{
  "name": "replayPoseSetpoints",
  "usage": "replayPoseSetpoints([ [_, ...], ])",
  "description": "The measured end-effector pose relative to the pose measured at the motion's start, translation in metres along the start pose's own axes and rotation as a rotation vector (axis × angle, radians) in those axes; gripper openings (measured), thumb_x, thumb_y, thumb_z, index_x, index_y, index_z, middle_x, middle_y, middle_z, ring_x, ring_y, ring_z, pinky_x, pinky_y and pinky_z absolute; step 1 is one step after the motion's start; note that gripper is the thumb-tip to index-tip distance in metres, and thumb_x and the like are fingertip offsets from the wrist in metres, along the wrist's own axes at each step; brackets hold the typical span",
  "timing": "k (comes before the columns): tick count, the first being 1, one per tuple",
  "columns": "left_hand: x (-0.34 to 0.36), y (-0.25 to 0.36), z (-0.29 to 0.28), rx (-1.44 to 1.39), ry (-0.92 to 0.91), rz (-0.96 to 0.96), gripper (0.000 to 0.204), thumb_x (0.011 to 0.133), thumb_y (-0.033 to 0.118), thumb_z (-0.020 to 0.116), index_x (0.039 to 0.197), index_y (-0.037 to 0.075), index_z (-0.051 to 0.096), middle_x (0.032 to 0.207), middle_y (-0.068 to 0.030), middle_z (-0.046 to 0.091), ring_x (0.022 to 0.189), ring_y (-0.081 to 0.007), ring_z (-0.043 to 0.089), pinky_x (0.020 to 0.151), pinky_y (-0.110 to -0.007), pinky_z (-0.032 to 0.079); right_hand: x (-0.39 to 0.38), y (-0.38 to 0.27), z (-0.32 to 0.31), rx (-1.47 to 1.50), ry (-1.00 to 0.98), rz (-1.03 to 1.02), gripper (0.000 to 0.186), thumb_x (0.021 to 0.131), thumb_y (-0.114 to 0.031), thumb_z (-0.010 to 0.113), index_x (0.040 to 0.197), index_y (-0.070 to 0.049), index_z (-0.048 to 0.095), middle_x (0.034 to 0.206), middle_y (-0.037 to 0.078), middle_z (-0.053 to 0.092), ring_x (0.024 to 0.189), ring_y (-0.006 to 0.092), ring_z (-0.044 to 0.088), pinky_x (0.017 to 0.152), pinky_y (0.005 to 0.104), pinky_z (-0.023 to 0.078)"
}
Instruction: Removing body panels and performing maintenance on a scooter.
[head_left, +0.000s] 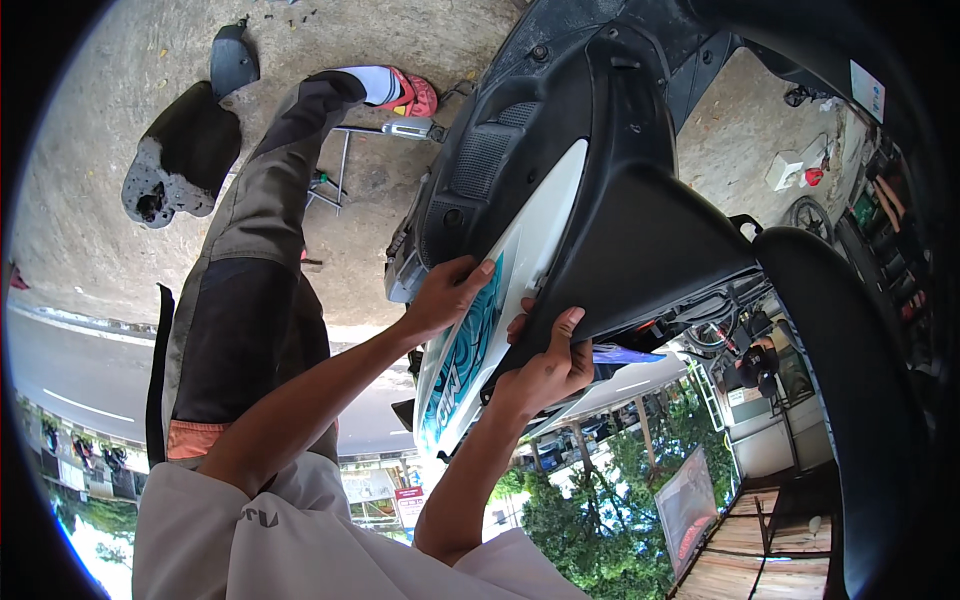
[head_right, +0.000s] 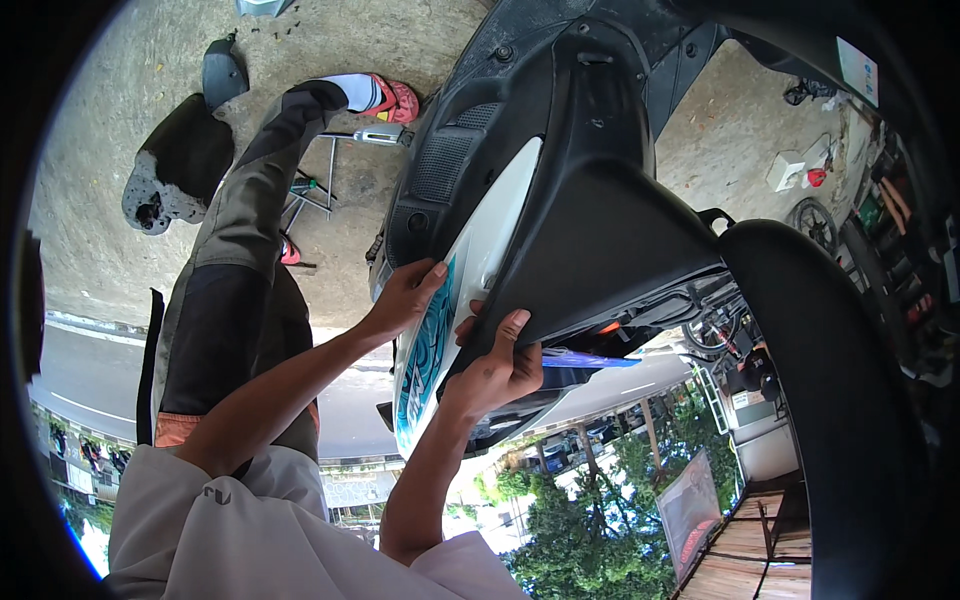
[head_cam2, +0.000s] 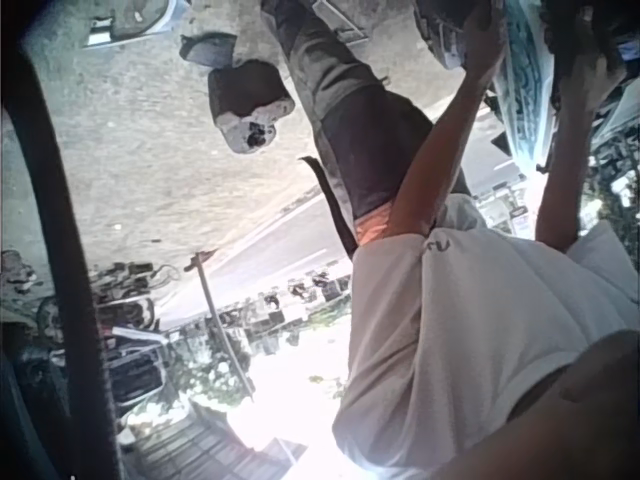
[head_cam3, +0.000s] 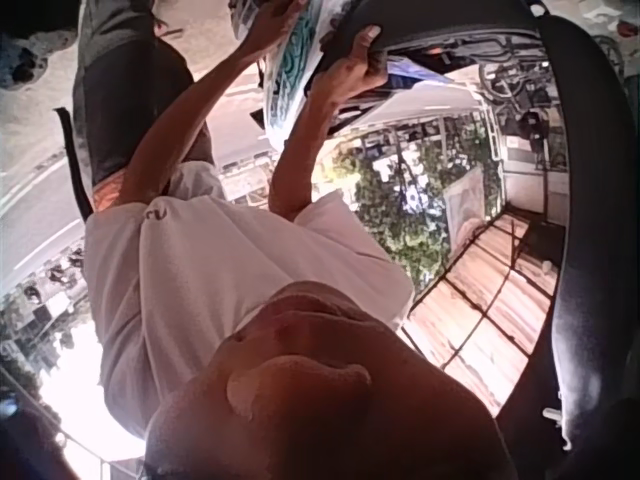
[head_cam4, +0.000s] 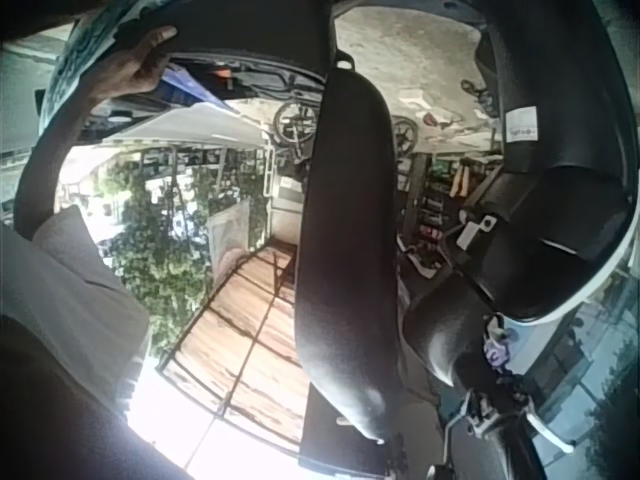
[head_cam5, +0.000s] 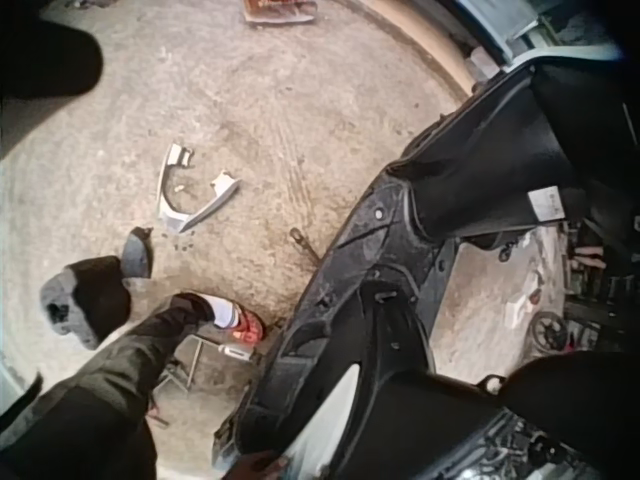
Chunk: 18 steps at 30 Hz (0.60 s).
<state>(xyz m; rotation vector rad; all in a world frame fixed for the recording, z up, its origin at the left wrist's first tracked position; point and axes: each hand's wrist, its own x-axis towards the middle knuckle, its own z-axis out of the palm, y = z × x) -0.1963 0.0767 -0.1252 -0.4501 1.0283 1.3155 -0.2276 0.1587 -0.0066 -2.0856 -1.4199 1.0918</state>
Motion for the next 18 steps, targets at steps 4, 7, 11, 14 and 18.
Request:
replayPoseSetpoints([
  [4, 0.0, 0.004, -0.001, -0.007, -0.015, 0.015, 0.047, 0.095, 0.048, 0.051, 0.076, 0.005, 0.056, 0.061, 0.003, 0.041, 0.057, -0.0057, 0.032, 0.05, -0.024, 0.028, -0.002, 0.001, 0.001, -0.021, -0.011, 0.002, 0.032, 0.091, -0.027, 0.062, 0.085, 0.004, 0.061, 0.068, 0.017, 0.065, 0.042, 0.0168, 0.052, 0.039, 0.024, 0.037],
  [7, 0.002, 0.011, 0.002, 0.107, 0.016, 0.028, 0.045, 0.094, 0.045, 0.055, 0.079, 0.002, 0.056, 0.059, -0.0001, 0.041, 0.058, -0.0082, 0.038, 0.052, -0.027, 0.032, 0.003, -0.003, 0.009, -0.042, -0.042, 0.026, 0.033, 0.093, -0.027, 0.06, 0.081, 0.004, 0.062, 0.069, 0.014, 0.066, 0.045, 0.0134, 0.051, 0.041, 0.0234, 0.036],
  [11, 0.013, 0.042, 0.009, 0.485, 0.353, 0.398, 0.041, 0.092, 0.041, 0.057, 0.095, 0.0, 0.057, 0.076, -0.0124, 0.055, 0.066, -0.02, 0.055, 0.06, -0.033, 0.043, 0.004, -0.003, 0.007, -0.026, -0.07, 0.103, 0.032, 0.093, -0.026, 0.06, 0.077, 0.002, 0.062, 0.068, 0.011, 0.066, 0.045, 0.0108, 0.048, 0.042, 0.023, 0.033],
  [14, 0.046, 0.09, 0.038, 0.202, 0.332, 0.303, 0.041, 0.091, 0.039, 0.058, 0.104, 0.0, 0.055, 0.094, -0.0192, 0.057, 0.077, -0.0329, 0.059, 0.07, -0.039, 0.048, 0.006, 0.004, 0.005, -0.024, -0.011, 0.099, 0.031, 0.092, -0.024, 0.061, 0.075, 0.001, 0.061, 0.065, 0.01, 0.064, 0.042, 0.0109, 0.046, 0.04, 0.0229, 0.031],
  [18, 0.11, 0.118, 0.053, 0.545, 0.438, 0.571, 0.036, 0.091, 0.034, 0.058, 0.1, 0.0, 0.053, 0.091, -0.0199, 0.057, 0.079, -0.0378, 0.058, 0.074, -0.043, 0.048, 0.001, 0.002, 0.014, 0.022, 0.011, 0.097, 0.033, 0.092, -0.024, 0.062, 0.071, 0.002, 0.061, 0.062, 0.01, 0.063, 0.04, 0.0093, 0.043, 0.038, 0.0224, 0.027],
])
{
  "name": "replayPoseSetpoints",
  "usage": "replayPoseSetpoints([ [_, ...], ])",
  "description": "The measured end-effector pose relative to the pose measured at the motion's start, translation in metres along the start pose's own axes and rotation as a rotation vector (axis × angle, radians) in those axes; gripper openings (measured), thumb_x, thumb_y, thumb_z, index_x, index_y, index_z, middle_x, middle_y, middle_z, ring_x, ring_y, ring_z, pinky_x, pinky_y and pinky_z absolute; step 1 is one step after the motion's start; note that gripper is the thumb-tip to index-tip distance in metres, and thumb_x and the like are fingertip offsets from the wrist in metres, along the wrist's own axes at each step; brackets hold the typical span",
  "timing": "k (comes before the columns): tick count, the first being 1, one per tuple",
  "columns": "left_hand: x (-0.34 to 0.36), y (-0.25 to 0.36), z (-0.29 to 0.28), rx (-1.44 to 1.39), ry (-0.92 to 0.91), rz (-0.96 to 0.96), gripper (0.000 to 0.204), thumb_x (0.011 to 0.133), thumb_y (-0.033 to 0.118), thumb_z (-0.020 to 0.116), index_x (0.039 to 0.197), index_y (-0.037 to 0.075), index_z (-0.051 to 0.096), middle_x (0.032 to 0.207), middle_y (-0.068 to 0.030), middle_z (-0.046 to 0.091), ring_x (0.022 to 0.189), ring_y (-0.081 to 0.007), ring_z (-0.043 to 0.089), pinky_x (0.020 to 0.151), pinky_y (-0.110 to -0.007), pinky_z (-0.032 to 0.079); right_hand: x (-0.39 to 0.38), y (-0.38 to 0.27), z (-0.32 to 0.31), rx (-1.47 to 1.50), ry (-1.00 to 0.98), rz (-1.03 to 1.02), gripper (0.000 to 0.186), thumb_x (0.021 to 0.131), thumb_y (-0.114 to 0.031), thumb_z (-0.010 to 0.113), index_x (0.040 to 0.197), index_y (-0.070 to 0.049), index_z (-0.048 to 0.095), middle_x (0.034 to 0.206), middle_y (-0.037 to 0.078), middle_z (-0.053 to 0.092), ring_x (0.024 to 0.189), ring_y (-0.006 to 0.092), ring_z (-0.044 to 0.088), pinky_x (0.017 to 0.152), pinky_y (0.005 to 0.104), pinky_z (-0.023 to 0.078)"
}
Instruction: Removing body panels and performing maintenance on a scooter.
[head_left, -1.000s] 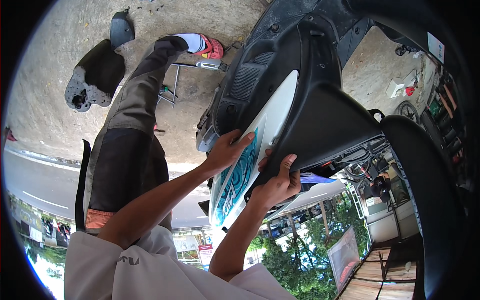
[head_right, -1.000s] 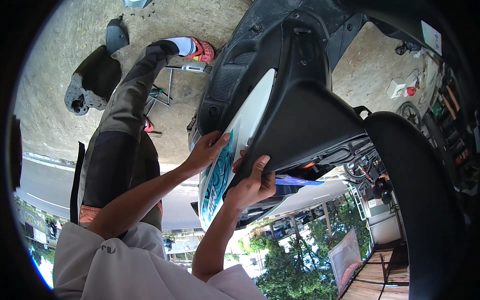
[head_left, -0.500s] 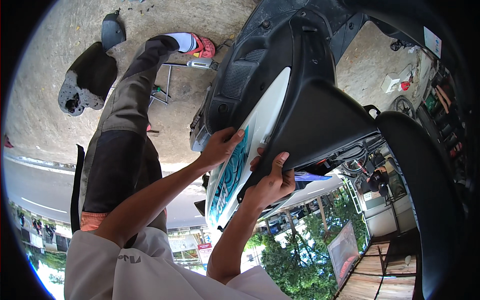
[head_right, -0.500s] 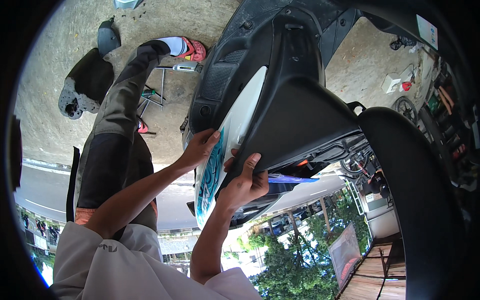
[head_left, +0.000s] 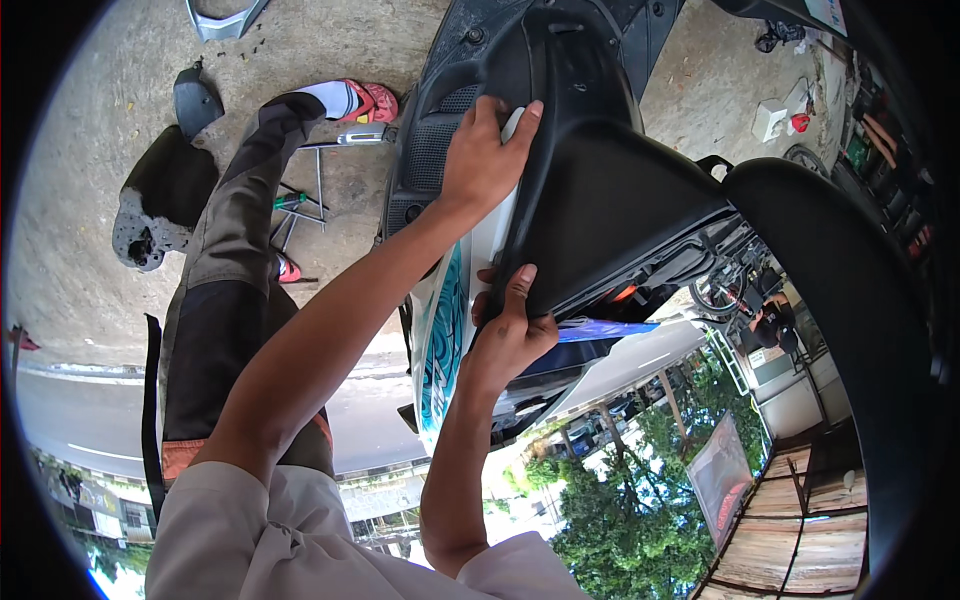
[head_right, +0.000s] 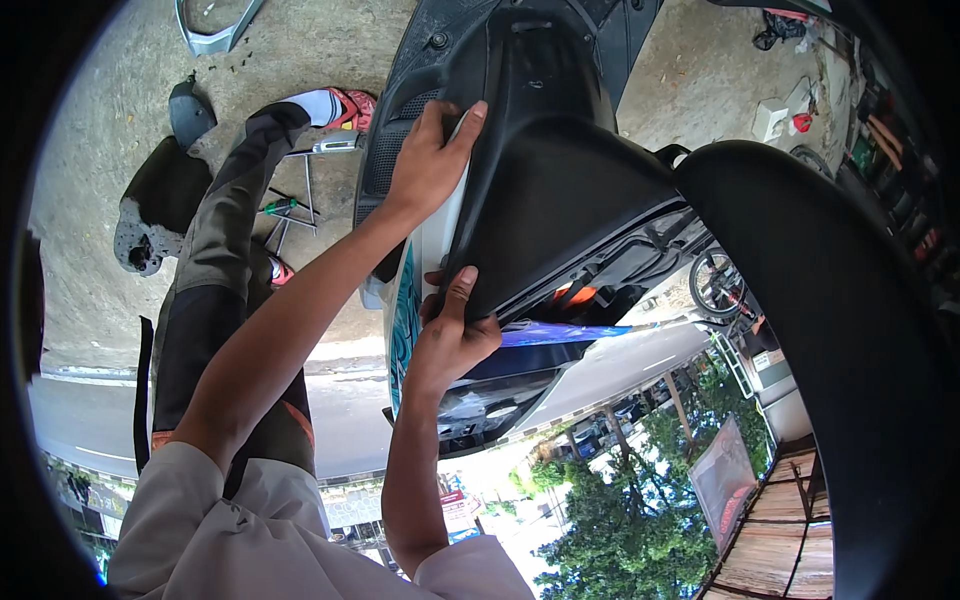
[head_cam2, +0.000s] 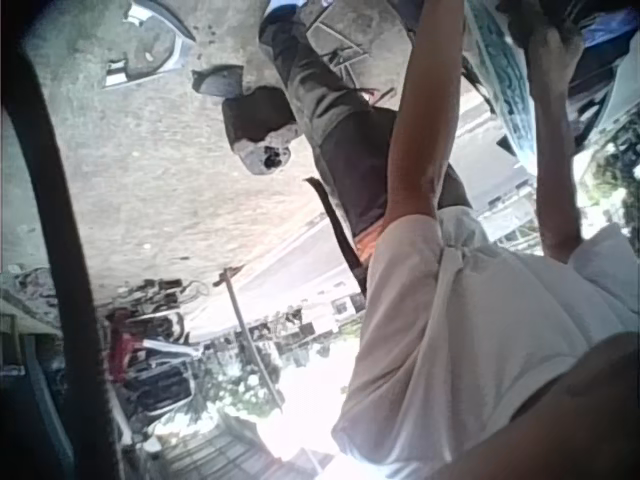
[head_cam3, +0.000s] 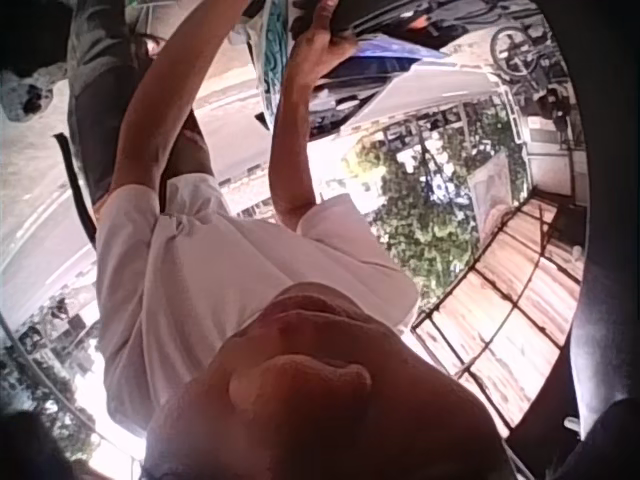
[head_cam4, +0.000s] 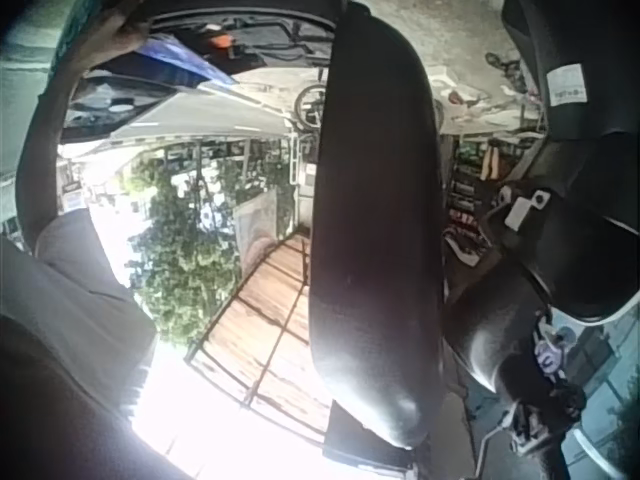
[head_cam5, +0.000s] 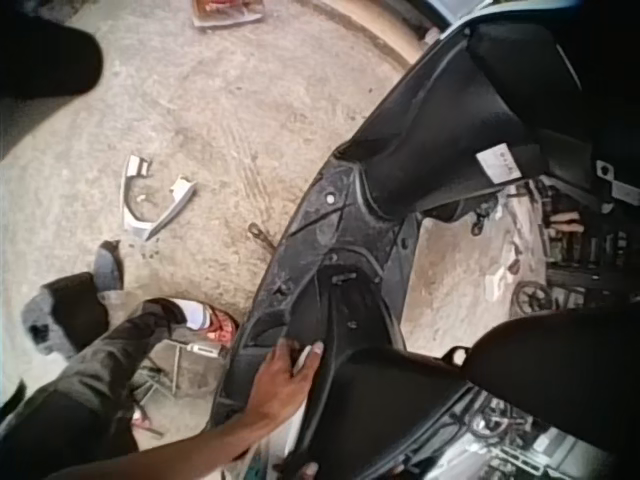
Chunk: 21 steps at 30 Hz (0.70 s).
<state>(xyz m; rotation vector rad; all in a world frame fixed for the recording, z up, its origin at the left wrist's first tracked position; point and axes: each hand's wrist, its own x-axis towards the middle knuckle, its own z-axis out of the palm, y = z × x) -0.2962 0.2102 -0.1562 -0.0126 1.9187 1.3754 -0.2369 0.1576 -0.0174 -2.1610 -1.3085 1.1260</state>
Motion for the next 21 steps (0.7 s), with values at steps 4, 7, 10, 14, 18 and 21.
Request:
replayPoseSetpoints([
  [4, 0.02, -0.02, 0.014, 0.052, -0.001, 0.145, 0.031, 0.092, 0.03, 0.056, 0.093, 0.0, 0.05, 0.091, -0.0211, 0.057, 0.082, -0.0408, 0.057, 0.074, -0.046, 0.047, 0.001, 0.002, 0.002, 0.002, 0.008, -0.011, 0.036, 0.092, -0.024, 0.062, 0.068, 0.002, 0.06, 0.058, 0.009, 0.061, 0.039, 0.0092, 0.042, 0.037, 0.0224, 0.027],
  [7, 0.017, -0.017, 0.012, -0.004, -0.102, 0.146, 0.027, 0.093, 0.026, 0.054, 0.091, 0.0, 0.049, 0.091, -0.0204, 0.056, 0.086, -0.0408, 0.056, 0.075, -0.047, 0.046, 0.001, -0.005, -0.002, 0.004, 0.023, 0.012, 0.037, 0.091, -0.024, 0.063, 0.065, 0.001, 0.059, 0.056, 0.008, 0.06, 0.038, 0.0097, 0.042, 0.036, 0.0224, 0.026],
  [10, 0.022, -0.017, 0.011, 0.003, -0.149, 0.147, 0.027, 0.094, 0.026, 0.053, 0.091, -0.001, 0.049, 0.09, -0.019, 0.055, 0.085, -0.0387, 0.056, 0.076, -0.045, 0.045, -0.001, -0.015, 0.0, -0.009, 0.036, 0.062, 0.036, 0.09, -0.024, 0.064, 0.065, 0.001, 0.059, 0.056, 0.008, 0.06, 0.037, 0.0105, 0.042, 0.035, 0.0229, 0.026],
  [14, 0.03, -0.023, 0.01, -0.013, -0.151, 0.182, 0.027, 0.094, 0.026, 0.053, 0.09, -0.001, 0.049, 0.088, -0.0182, 0.052, 0.084, -0.0372, 0.054, 0.076, -0.042, 0.044, 0.007, -0.008, -0.001, 0.039, -0.001, 0.05, 0.033, 0.088, -0.022, 0.066, 0.066, 0.001, 0.06, 0.056, 0.009, 0.06, 0.036, 0.0114, 0.043, 0.035, 0.0234, 0.026],
  [18, 0.025, -0.033, 0.013, -0.1, -0.199, 0.118, 0.025, 0.095, 0.024, 0.052, 0.094, 0.0, 0.048, 0.093, -0.0194, 0.054, 0.09, -0.0379, 0.055, 0.079, -0.042, 0.044, 0.0, -0.008, -0.003, -0.006, 0.023, 0.043, 0.034, 0.089, -0.023, 0.066, 0.065, 0.001, 0.059, 0.055, 0.009, 0.06, 0.037, 0.0112, 0.044, 0.034, 0.0237, 0.026],
  [21, 0.028, -0.025, 0.01, -0.053, -0.183, 0.138, 0.024, 0.095, 0.025, 0.05, 0.096, 0.001, 0.047, 0.096, -0.0197, 0.054, 0.092, -0.039, 0.055, 0.08, -0.043, 0.044, 0.003, -0.001, -0.001, 0.0, 0.033, 0.014, 0.037, 0.089, -0.024, 0.066, 0.064, 0.001, 0.057, 0.055, 0.008, 0.059, 0.037, 0.0103, 0.043, 0.035, 0.0231, 0.027],
])
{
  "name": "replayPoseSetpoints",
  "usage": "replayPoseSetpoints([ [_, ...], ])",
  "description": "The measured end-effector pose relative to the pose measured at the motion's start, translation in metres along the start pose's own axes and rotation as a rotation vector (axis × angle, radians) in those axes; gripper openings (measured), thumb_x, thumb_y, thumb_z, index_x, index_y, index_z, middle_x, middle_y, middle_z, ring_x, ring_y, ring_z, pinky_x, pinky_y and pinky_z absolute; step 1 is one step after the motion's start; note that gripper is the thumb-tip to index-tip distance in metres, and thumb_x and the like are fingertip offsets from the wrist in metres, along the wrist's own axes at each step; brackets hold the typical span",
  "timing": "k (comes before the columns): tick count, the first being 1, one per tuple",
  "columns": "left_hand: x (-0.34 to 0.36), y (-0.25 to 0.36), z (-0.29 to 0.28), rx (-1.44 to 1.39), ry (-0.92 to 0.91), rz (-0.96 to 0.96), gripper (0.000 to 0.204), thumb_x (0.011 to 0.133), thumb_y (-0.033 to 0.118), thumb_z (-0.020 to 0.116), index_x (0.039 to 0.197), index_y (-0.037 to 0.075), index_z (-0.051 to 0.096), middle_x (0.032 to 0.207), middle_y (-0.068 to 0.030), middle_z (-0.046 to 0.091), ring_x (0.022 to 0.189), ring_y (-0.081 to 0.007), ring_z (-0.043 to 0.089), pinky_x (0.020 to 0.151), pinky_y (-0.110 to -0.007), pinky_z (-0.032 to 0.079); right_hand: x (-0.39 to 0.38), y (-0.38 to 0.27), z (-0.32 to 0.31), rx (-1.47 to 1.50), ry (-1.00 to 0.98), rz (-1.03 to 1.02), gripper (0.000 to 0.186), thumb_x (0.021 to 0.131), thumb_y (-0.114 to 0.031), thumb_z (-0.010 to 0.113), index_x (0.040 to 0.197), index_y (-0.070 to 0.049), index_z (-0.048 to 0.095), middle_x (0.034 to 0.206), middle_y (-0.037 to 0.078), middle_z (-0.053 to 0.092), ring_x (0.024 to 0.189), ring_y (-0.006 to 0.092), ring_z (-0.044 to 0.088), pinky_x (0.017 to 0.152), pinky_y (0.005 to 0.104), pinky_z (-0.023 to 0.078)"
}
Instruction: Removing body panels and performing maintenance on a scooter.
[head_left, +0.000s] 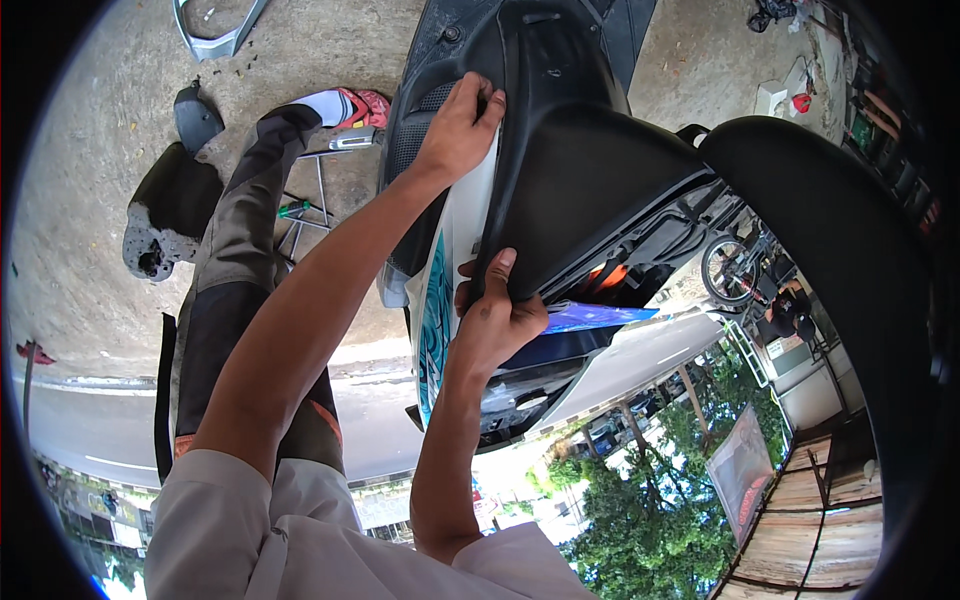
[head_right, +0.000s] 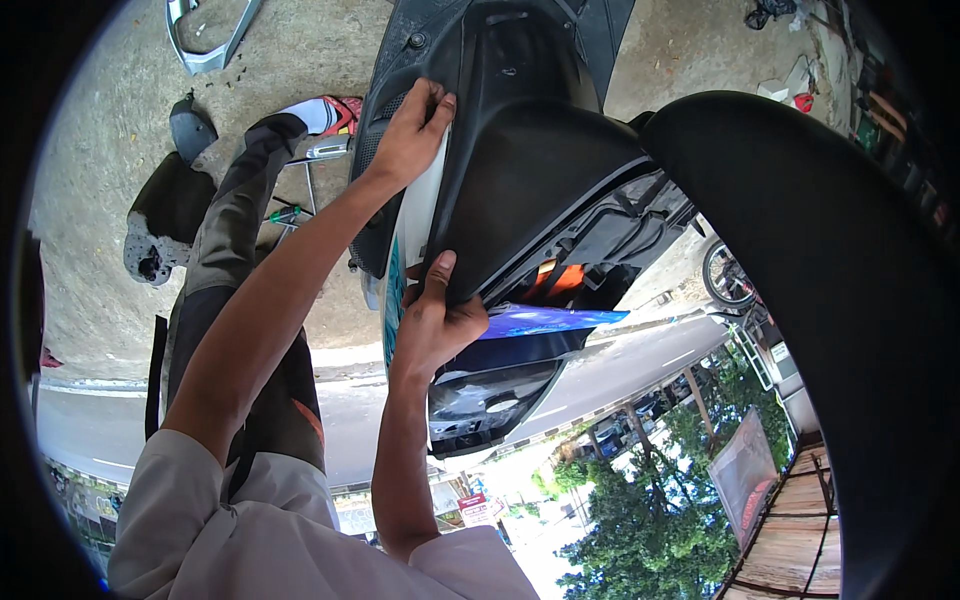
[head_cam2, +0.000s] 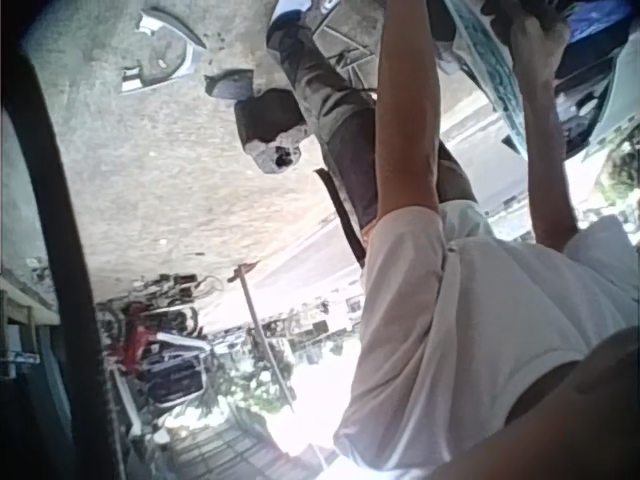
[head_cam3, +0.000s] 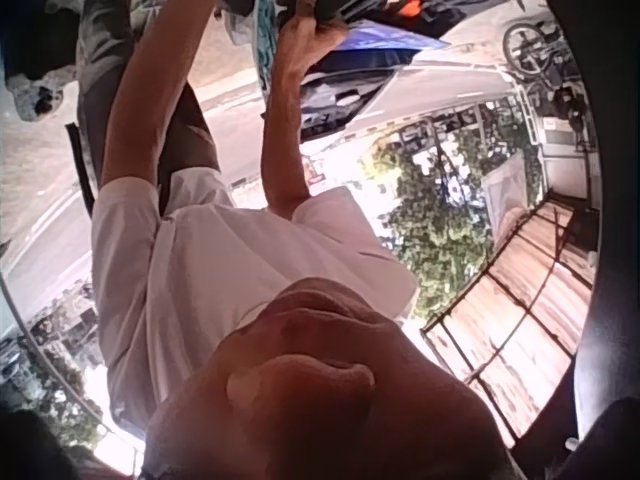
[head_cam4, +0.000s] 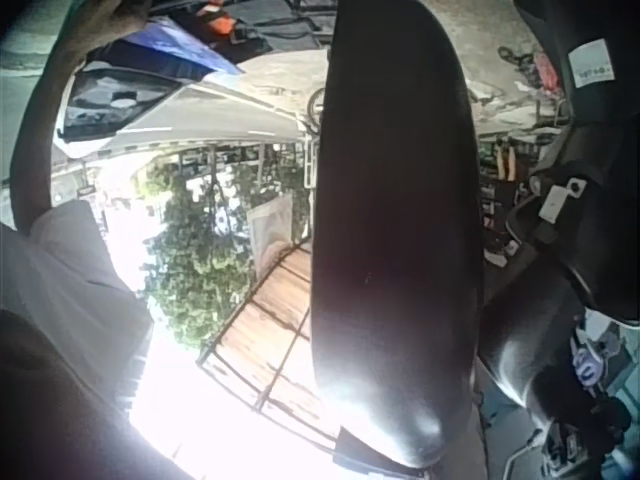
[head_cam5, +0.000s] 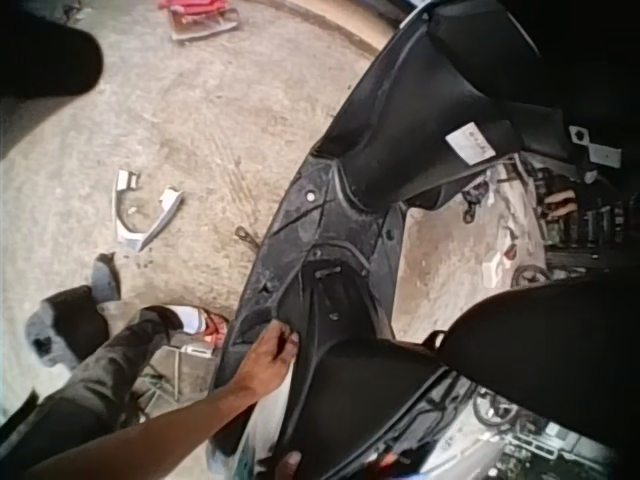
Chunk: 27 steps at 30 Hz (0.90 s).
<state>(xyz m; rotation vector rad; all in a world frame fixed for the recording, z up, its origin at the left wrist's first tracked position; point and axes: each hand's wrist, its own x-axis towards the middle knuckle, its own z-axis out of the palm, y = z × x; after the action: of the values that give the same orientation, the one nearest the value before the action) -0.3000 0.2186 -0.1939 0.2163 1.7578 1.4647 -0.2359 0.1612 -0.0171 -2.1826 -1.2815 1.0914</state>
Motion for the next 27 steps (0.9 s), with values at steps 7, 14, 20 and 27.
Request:
replayPoseSetpoints([
  [7, -0.023, 0.013, 0.003, 0.073, 0.045, -0.161, 0.032, 0.096, 0.033, 0.049, 0.094, 0.001, 0.049, 0.092, -0.0203, 0.056, 0.089, -0.041, 0.056, 0.078, -0.045, 0.045, 0.005, 0.016, -0.007, 0.021, -0.075, -0.064, 0.032, 0.091, -0.022, 0.064, 0.07, 0.001, 0.058, 0.058, 0.006, 0.059, 0.041, 0.0058, 0.041, 0.039, 0.0213, 0.028],
  [14, -0.019, 0.011, 0.006, 0.01, 0.137, -0.153, 0.032, 0.095, 0.028, 0.052, 0.09, -0.003, 0.051, 0.084, -0.0218, 0.058, 0.08, -0.0407, 0.059, 0.071, -0.045, 0.046, 0.003, 0.028, -0.004, -0.114, 0.003, -0.178, 0.028, 0.09, -0.019, 0.065, 0.072, 0.003, 0.06, 0.058, 0.004, 0.06, 0.043, 0.0037, 0.041, 0.04, 0.0215, 0.026],
  [20, -0.036, 0.037, 0.007, 0.25, 0.261, -0.263, 0.035, 0.097, 0.035, 0.046, 0.088, 0.001, 0.051, 0.083, -0.0238, 0.063, 0.076, -0.0449, 0.061, 0.066, -0.05, 0.047, 0.002, 0.029, -0.008, -0.116, -0.024, -0.168, 0.027, 0.09, -0.018, 0.064, 0.072, 0.002, 0.061, 0.058, 0.004, 0.059, 0.043, 0.0033, 0.041, 0.04, 0.021, 0.026],
  [27, -0.133, 0.023, -0.014, 0.155, 0.145, -0.63, 0.047, 0.099, 0.045, 0.034, 0.088, 0.002, 0.053, 0.083, -0.0235, 0.063, 0.076, -0.0455, 0.061, 0.066, -0.05, 0.047, 0.002, 0.018, -0.012, -0.083, -0.09, -0.112, 0.03, 0.091, -0.02, 0.063, 0.072, 0.002, 0.059, 0.058, 0.006, 0.059, 0.042, 0.0049, 0.042, 0.039, 0.0206, 0.026],
])
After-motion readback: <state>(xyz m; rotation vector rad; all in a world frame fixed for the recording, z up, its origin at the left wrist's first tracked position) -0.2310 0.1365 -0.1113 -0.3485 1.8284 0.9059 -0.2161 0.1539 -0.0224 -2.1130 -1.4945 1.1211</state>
